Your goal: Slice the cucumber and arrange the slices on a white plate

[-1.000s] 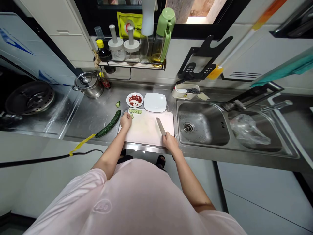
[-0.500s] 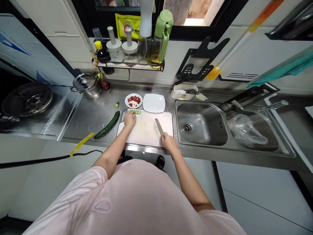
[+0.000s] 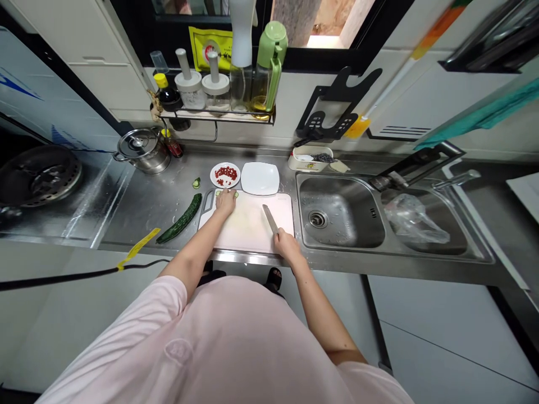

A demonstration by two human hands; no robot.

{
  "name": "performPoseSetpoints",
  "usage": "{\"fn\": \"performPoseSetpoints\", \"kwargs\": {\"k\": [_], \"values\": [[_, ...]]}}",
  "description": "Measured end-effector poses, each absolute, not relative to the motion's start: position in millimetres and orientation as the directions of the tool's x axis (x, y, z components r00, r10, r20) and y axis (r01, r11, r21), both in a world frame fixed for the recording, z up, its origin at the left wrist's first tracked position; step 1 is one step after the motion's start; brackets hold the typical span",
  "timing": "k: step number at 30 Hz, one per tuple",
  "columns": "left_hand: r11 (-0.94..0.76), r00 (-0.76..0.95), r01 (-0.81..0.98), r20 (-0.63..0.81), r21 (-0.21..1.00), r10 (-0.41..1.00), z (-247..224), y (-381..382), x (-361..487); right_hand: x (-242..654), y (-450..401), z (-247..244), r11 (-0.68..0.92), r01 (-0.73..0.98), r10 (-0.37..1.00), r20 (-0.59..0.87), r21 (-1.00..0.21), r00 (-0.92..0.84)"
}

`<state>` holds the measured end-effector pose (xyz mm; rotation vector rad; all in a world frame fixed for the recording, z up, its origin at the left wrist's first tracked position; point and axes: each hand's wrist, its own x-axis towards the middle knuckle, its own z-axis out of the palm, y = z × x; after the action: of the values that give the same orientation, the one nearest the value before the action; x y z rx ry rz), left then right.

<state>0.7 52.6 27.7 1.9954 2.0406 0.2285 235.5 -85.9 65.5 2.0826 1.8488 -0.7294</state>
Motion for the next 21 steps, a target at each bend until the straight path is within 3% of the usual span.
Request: {"fn": "performPoseSetpoints", "kwargs": {"k": [7, 11, 17, 21], "values": [[0.018, -0.004, 0.941, -0.041, 0.337, 0.999, 27, 57, -1, 236, -86, 64, -0.151, 0.979, 0.855, -0.515, -0.138, 0.059], [0.044, -0.04, 0.906, -0.018, 0.422, 0.999, 28, 57, -1, 237, -87, 61, -0.146, 0.979, 0.861, -0.506, -0.144, 0.054], [0.264, -0.187, 0.723, -0.187, 0.639, 0.964, 24, 44, 0, 238, -87, 59, -0.13, 0.98, 0.86, -0.509, -0.148, 0.037], [0.312, -0.188, 0.66, -0.252, 0.684, 0.949, 16, 23, 2, 238, -86, 60, -0.105, 0.984, 0.86, -0.51, -0.141, 0.018]]}}
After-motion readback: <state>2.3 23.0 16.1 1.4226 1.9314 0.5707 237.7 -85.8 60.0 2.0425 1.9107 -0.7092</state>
